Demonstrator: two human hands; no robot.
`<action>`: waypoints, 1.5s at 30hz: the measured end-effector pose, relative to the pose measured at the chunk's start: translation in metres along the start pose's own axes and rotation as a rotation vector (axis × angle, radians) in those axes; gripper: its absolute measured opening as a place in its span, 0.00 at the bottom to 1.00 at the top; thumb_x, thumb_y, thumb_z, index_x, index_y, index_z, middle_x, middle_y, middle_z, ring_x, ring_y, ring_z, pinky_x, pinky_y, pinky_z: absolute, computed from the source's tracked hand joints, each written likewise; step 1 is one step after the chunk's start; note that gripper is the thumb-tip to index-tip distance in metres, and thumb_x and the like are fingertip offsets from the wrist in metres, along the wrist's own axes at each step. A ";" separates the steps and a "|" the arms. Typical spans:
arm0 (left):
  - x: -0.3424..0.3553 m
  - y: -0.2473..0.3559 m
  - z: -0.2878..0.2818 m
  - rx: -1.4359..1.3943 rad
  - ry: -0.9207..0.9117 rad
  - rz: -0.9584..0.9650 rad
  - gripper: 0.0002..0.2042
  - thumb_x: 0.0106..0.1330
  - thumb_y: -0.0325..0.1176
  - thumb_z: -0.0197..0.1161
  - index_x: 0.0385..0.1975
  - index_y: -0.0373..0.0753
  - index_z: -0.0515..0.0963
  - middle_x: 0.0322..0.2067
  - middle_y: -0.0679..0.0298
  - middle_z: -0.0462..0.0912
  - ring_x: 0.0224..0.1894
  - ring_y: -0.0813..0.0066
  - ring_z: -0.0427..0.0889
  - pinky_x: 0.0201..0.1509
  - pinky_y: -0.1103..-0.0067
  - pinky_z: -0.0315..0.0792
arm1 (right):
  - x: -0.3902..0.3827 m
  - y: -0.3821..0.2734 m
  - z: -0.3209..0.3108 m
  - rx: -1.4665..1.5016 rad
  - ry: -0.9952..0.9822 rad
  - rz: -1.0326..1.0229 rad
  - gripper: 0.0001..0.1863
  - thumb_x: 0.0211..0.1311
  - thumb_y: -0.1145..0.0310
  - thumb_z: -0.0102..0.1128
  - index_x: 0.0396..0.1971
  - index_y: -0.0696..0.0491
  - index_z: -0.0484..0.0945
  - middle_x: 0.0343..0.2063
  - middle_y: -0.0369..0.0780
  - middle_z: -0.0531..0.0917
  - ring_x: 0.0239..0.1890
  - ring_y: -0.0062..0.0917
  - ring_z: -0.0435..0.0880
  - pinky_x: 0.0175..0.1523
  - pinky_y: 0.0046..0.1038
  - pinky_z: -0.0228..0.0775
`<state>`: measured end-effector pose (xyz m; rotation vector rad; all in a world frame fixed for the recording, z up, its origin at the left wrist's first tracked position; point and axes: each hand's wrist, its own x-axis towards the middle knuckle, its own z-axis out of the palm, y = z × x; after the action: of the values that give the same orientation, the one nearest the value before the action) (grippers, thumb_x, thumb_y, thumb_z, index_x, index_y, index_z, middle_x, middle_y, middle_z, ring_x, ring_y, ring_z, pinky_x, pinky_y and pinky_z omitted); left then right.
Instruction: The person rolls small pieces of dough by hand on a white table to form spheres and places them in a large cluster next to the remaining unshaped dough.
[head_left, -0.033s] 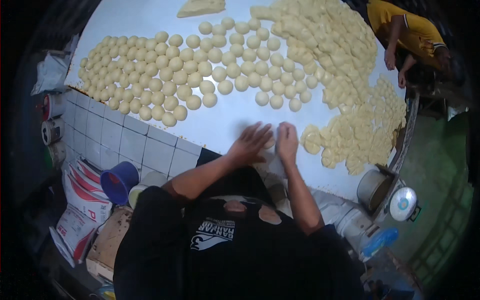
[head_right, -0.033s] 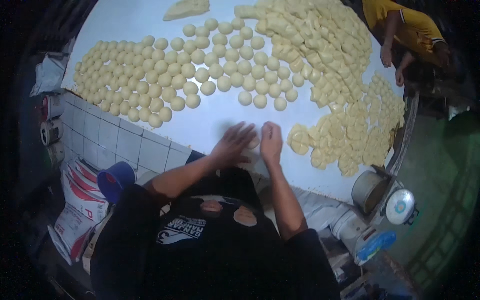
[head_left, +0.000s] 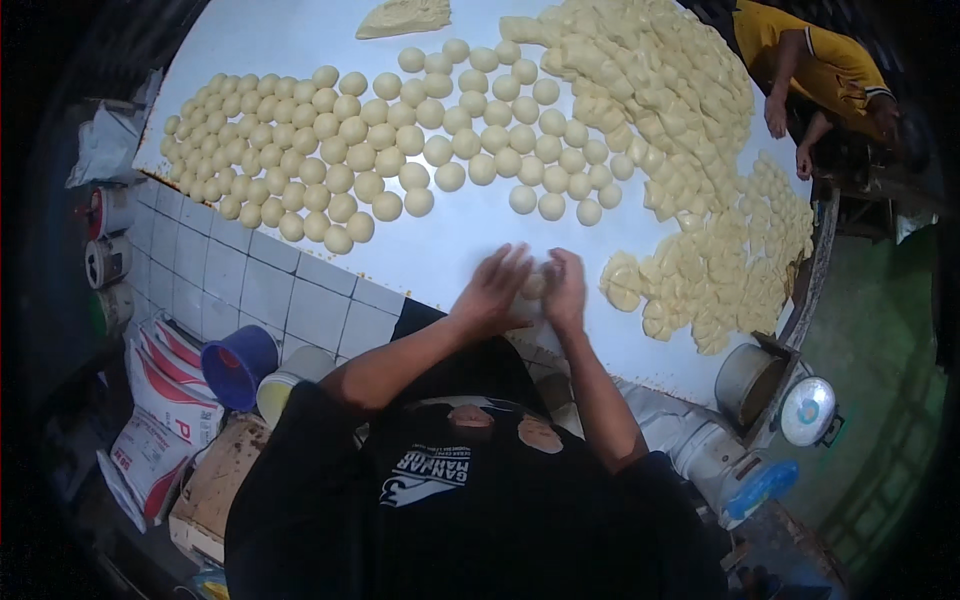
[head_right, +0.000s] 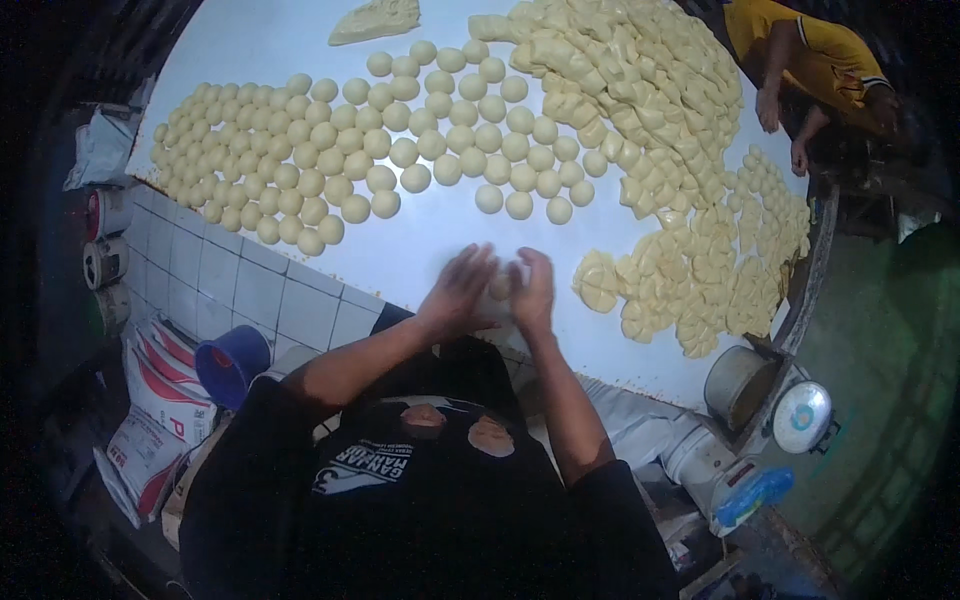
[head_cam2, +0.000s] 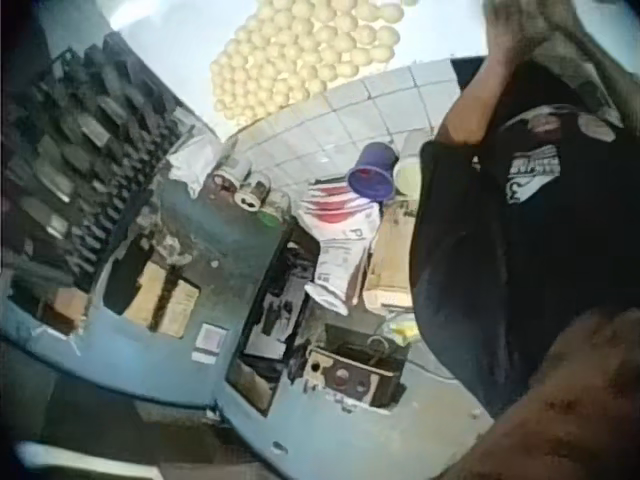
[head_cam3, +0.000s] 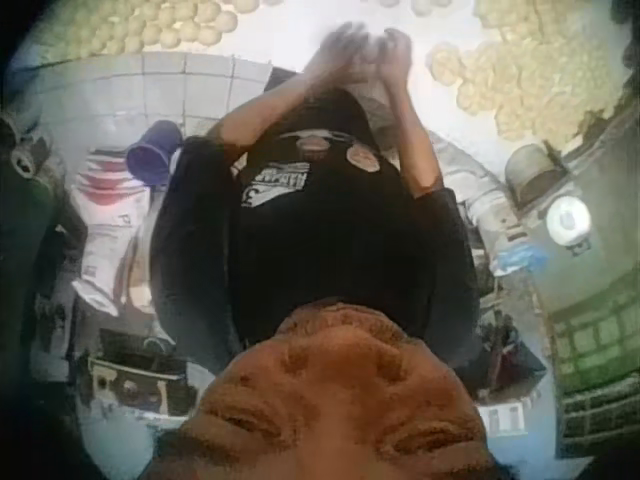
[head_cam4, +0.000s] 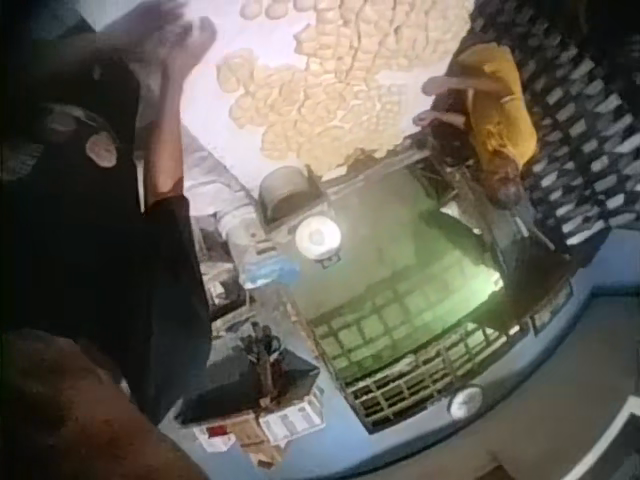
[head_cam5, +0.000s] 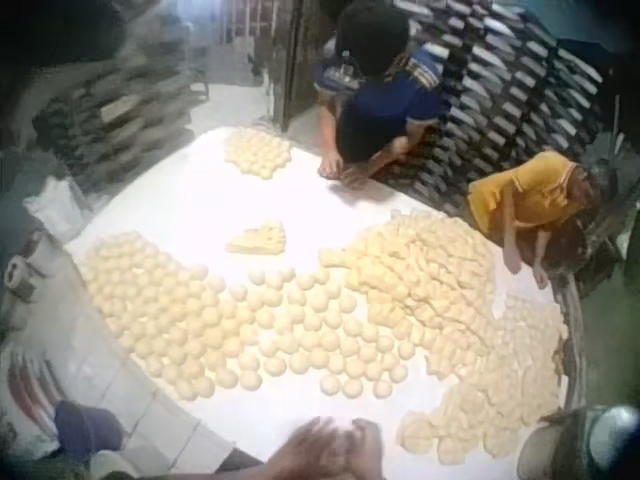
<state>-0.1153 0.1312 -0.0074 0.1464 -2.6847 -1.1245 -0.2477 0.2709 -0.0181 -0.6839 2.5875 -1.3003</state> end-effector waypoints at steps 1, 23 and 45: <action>-0.013 0.002 -0.010 0.013 -0.022 -0.010 0.45 0.64 0.40 0.77 0.78 0.35 0.61 0.76 0.43 0.65 0.78 0.40 0.64 0.81 0.57 0.61 | -0.024 0.002 0.007 0.008 -0.009 -0.237 0.14 0.63 0.69 0.75 0.47 0.53 0.84 0.42 0.45 0.86 0.47 0.40 0.86 0.54 0.42 0.78; -0.087 0.013 -0.066 -0.026 0.004 -0.235 0.24 0.73 0.30 0.68 0.67 0.36 0.75 0.64 0.47 0.79 0.67 0.43 0.78 0.70 0.59 0.74 | -0.059 0.020 -0.012 -0.273 -0.036 -0.491 0.19 0.65 0.68 0.72 0.54 0.55 0.82 0.55 0.46 0.83 0.57 0.42 0.81 0.64 0.48 0.72; 0.019 -0.028 -0.030 -0.252 -0.097 -0.071 0.20 0.71 0.29 0.69 0.62 0.38 0.77 0.58 0.48 0.81 0.55 0.47 0.86 0.59 0.61 0.82 | -0.102 0.002 -0.084 -0.370 -0.294 -0.086 0.09 0.64 0.69 0.72 0.40 0.55 0.83 0.41 0.46 0.84 0.42 0.46 0.84 0.50 0.45 0.78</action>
<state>-0.1261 0.0874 -0.0037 0.1492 -2.6076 -1.5157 -0.1874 0.3800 0.0258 -0.9737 2.5901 -0.6742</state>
